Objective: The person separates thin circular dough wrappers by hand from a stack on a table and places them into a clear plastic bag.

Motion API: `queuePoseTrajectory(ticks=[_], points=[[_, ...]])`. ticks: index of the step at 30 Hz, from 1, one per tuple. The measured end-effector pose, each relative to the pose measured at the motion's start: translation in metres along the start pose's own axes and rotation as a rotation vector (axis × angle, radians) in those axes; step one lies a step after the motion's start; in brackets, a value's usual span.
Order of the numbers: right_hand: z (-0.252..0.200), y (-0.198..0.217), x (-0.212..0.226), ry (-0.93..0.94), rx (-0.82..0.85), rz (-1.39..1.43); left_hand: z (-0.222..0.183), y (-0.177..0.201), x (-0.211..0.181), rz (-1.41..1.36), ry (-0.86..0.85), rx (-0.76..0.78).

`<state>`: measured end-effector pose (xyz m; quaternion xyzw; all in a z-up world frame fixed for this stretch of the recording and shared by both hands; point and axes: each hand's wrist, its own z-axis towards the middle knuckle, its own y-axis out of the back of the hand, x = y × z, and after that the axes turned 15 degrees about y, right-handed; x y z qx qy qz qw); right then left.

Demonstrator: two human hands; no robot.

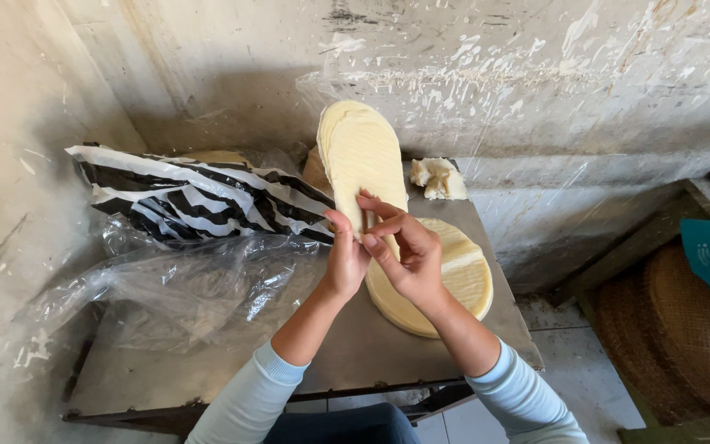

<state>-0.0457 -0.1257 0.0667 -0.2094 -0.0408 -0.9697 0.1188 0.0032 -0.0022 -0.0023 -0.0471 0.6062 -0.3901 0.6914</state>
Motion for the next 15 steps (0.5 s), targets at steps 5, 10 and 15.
queuePoseTrajectory(ticks=[5,10,15], points=[[-0.001,-0.002,-0.002,-0.055,-0.034,0.125,-0.002,-0.001,-0.002,0.040,-0.030,-0.016],[0.003,0.003,-0.006,-0.165,-0.047,0.150,0.001,-0.005,-0.006,0.046,-0.072,-0.007],[-0.001,0.003,-0.011,-0.187,-0.048,0.115,0.001,-0.010,-0.014,0.090,-0.125,0.005]])
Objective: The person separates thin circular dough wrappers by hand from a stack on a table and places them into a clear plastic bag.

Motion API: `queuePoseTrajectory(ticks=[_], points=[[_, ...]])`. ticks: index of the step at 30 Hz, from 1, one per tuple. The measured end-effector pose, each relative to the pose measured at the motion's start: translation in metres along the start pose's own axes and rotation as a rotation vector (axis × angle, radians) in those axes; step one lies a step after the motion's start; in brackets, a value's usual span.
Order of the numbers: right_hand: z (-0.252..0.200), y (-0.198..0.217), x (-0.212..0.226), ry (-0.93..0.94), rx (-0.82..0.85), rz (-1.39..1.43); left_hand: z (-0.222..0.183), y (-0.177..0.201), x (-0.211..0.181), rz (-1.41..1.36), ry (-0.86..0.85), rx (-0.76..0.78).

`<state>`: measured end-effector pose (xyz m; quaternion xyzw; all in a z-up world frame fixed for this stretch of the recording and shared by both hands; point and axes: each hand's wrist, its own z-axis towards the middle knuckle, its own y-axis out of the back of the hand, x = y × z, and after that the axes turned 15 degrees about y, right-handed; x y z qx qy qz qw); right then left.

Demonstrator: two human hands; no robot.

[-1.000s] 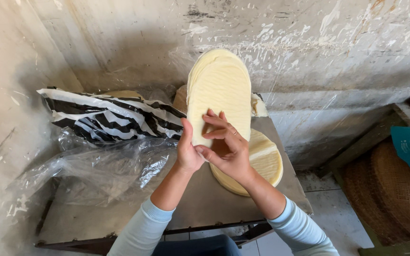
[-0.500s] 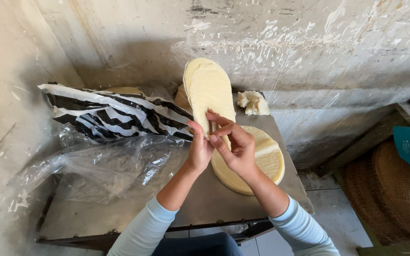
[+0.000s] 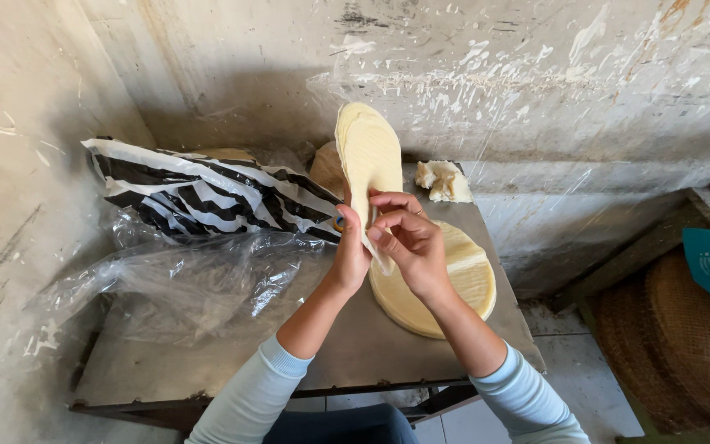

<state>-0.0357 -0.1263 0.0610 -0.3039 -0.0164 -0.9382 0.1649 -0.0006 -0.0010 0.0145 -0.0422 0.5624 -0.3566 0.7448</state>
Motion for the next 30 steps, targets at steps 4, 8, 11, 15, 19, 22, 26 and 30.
queuePoseTrajectory(ticks=[4,8,11,15,19,22,26,30], points=[[-0.001,-0.002,-0.004,-0.022,-0.013,-0.055,0.002,-0.001,-0.006,0.104,-0.069,0.016],[0.001,-0.001,-0.008,-0.057,-0.114,0.012,0.002,0.007,-0.002,0.085,0.024,-0.025],[0.003,0.002,-0.012,-0.080,-0.170,0.148,-0.001,0.020,0.005,-0.304,0.169,0.021],[0.005,0.007,-0.013,-0.178,-0.264,0.302,-0.001,0.025,0.012,-0.422,0.208,-0.065],[0.008,0.008,-0.013,-0.136,-0.202,0.191,0.003,0.007,0.003,-0.106,0.070,-0.166],[0.009,0.008,-0.012,0.037,-0.037,0.037,-0.001,-0.012,-0.013,0.281,-0.150,-0.126],[0.009,0.015,-0.015,0.015,0.066,-0.139,-0.003,-0.020,-0.028,0.364,-0.149,-0.091],[0.009,0.028,-0.025,-0.138,-0.038,-0.157,0.003,-0.005,-0.020,0.127,-0.055,-0.132]])
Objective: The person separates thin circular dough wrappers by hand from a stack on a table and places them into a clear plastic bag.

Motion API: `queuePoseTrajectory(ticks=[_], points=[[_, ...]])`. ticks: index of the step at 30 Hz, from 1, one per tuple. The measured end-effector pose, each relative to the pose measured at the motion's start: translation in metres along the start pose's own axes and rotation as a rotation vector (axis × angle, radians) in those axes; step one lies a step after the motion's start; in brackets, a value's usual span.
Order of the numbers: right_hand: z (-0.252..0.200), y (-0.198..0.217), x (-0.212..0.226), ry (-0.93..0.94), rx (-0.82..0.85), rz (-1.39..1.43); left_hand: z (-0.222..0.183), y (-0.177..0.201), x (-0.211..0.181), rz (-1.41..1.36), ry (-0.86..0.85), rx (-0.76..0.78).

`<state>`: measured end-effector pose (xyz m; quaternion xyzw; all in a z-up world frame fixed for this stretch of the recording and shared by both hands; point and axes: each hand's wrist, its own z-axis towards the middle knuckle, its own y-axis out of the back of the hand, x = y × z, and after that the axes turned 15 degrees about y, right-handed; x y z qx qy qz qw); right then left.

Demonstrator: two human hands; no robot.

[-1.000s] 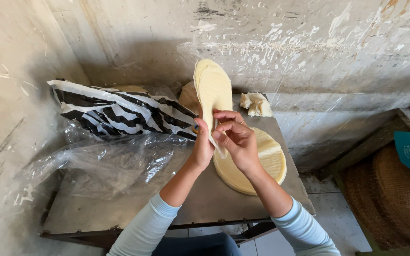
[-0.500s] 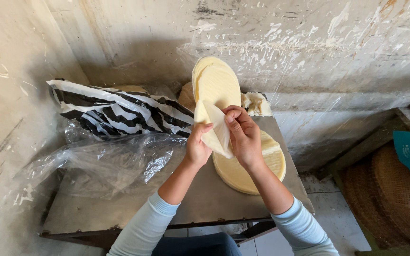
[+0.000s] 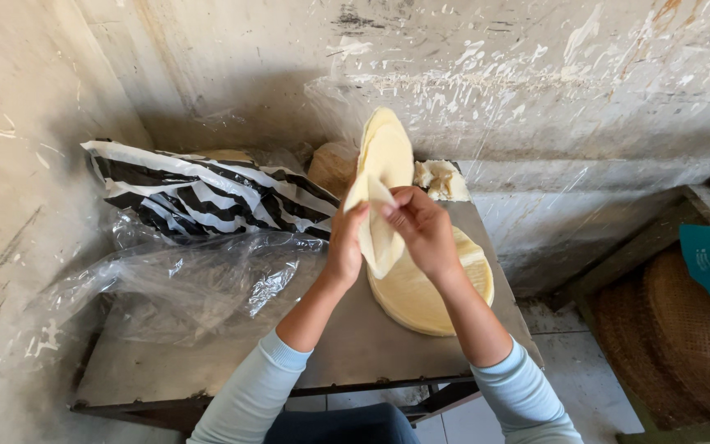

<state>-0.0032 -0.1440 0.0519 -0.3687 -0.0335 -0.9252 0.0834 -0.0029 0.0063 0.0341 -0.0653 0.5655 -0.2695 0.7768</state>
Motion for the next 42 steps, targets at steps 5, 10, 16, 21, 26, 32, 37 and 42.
queuePoseTrajectory(ticks=[5,10,16,21,26,32,37,42], points=[[0.011,0.027,-0.011,-0.249,-0.193,0.276,0.011,0.020,0.021,-0.468,0.201,-0.252],[0.027,0.052,-0.013,-0.363,-0.283,0.416,0.014,0.032,0.017,-0.505,0.193,-0.325],[0.024,0.035,-0.012,-0.332,-0.110,0.208,0.012,0.008,0.000,-0.175,0.102,-0.198],[0.015,0.012,-0.012,-0.042,-0.028,-0.084,-0.010,-0.009,-0.004,0.343,-0.060,-0.082],[0.015,0.034,-0.035,-0.177,-0.194,-0.018,0.002,0.005,0.013,0.002,-0.113,-0.121],[0.023,0.075,-0.060,-0.364,-0.379,-0.021,0.021,0.051,-0.005,-0.744,0.148,-0.282],[0.027,0.099,-0.045,-0.319,-0.474,-0.088,0.018,0.071,-0.043,-0.768,0.071,-0.251],[0.030,0.139,0.011,-0.335,-0.603,-0.388,0.014,0.080,-0.072,-0.828,0.044,-0.232]])
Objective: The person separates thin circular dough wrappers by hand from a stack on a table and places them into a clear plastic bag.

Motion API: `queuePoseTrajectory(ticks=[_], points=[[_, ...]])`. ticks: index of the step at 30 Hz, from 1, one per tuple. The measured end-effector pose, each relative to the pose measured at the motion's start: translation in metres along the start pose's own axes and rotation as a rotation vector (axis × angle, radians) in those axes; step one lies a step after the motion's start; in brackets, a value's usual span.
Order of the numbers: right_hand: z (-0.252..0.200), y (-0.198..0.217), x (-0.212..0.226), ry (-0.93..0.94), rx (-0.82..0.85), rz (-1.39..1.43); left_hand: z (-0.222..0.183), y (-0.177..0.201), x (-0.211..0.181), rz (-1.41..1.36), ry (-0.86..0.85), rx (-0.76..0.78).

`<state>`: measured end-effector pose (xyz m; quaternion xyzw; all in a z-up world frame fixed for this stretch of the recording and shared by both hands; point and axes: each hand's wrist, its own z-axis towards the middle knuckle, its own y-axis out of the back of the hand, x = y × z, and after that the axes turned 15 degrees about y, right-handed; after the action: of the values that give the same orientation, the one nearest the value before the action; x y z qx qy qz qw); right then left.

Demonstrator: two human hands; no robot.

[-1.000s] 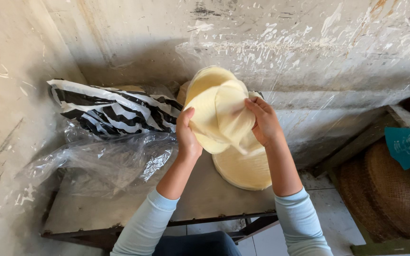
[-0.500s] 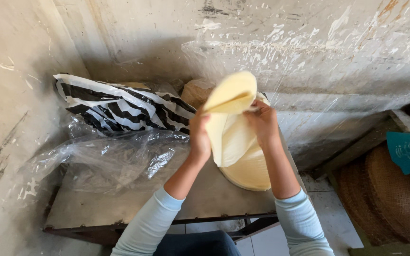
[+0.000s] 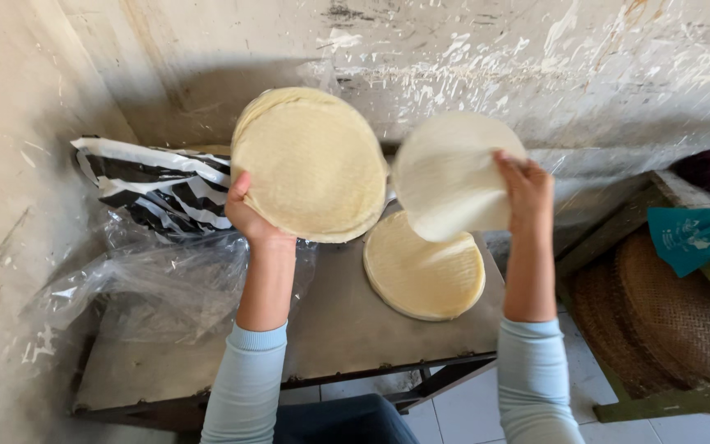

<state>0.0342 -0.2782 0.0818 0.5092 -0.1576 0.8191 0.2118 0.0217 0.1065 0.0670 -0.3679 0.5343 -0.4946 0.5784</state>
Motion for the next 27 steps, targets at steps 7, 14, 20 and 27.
queuePoseTrajectory(ticks=[7,14,20,27], points=[[-0.021,0.031,0.073,0.191,0.381,-0.298,0.003,0.003,0.000,-0.016,-0.008,-0.022],[-0.064,0.030,0.107,0.435,0.687,-0.451,0.006,0.008,0.006,0.011,0.002,-0.047],[-0.046,0.000,0.018,0.250,0.780,-0.327,0.007,0.007,0.007,-0.002,-0.005,-0.064],[-0.035,-0.006,-0.091,0.161,0.822,-0.585,0.011,0.008,0.016,0.016,0.017,-0.066]])
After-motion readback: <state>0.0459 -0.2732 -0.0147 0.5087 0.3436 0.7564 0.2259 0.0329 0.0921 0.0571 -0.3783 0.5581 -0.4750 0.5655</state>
